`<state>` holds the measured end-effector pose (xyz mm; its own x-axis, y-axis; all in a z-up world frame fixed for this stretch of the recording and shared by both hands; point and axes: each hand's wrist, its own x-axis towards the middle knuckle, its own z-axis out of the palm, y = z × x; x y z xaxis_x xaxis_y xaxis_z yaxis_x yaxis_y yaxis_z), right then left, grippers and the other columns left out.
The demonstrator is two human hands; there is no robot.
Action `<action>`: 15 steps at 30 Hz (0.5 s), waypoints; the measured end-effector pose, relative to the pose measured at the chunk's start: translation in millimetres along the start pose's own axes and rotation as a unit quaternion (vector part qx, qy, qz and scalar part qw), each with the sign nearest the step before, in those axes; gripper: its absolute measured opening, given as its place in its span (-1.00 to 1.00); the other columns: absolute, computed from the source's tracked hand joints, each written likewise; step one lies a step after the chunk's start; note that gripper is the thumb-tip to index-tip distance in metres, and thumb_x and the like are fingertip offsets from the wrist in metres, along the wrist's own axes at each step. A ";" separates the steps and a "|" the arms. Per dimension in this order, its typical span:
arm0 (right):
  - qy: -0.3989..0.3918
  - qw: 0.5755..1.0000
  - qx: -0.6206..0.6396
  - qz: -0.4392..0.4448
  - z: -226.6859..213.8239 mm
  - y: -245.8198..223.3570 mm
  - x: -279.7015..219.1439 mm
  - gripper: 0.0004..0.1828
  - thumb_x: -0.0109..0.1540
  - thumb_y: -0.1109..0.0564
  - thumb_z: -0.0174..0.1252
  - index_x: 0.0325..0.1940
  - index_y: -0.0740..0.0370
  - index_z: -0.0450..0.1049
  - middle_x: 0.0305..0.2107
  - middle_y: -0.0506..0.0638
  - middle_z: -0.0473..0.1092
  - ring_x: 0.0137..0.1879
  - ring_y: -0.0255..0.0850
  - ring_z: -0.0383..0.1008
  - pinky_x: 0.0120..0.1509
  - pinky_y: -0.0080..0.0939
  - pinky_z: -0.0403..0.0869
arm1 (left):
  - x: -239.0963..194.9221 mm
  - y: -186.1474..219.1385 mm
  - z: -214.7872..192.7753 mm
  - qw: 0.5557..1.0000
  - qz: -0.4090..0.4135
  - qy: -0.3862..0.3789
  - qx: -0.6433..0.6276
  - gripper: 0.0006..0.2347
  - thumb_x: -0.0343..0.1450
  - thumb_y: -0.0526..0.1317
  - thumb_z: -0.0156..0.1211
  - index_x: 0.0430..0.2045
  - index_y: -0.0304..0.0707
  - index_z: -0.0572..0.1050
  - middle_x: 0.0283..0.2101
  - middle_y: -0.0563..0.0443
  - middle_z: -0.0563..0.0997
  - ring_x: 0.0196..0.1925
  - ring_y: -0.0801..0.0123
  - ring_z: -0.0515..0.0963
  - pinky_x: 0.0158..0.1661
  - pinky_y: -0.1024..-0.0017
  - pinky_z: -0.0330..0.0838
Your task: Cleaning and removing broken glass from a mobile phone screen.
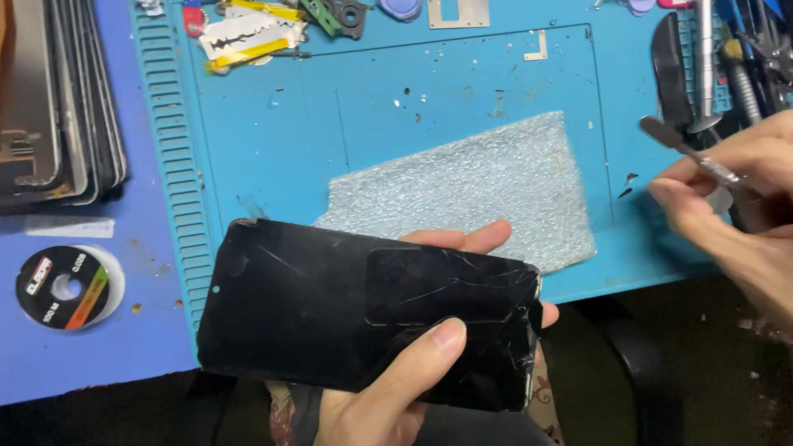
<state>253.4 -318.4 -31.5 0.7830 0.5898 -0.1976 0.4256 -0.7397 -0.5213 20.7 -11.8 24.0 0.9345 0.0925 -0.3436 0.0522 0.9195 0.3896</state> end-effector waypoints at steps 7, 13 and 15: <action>0.037 0.985 -0.165 -0.032 -17.0 -59.9 4.4 -0.84 0.24 0.19 0.35 -0.11 0.20 0.57 -0.30 0.08 0.46 -0.43 -0.24 0.41 -0.46 -0.30 0.41 | -1.8 -3.3 0.8 1.000 0.011 0.017 0.005 -0.49 0.43 -0.36 0.11 0.32 -0.47 0.17 0.40 -0.60 0.32 0.15 -0.23 0.62 0.17 -0.06 0.56; -0.068 0.987 0.031 -0.140 4.5 237.3 -14.3 -0.81 0.25 0.11 0.26 -0.08 0.19 0.54 -0.37 0.02 0.49 -0.43 -0.28 0.46 -0.42 -0.32 0.49 | -2.5 -1.2 0.3 0.999 0.000 0.032 -0.016 -0.48 0.42 -0.35 0.14 0.31 -0.47 0.18 0.40 -0.59 0.33 0.15 -0.22 0.62 0.16 -0.03 0.57; -0.101 0.975 0.097 -0.173 19.4 291.4 -15.2 -0.79 0.26 0.08 0.23 -0.07 0.19 0.53 -0.39 0.00 0.49 -0.42 -0.29 0.48 -0.40 -0.33 0.51 | -1.9 -2.5 -1.0 0.999 -0.002 0.028 -0.024 -0.47 0.42 -0.35 0.15 0.32 -0.50 0.20 0.41 -0.62 0.33 0.15 -0.24 0.62 0.10 -0.07 0.58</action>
<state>356.7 -536.6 -196.5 0.4939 0.8595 -0.1314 0.5392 -0.4213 -0.7293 18.4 -13.8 22.8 0.9133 0.1092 -0.3924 0.0373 0.9369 0.3475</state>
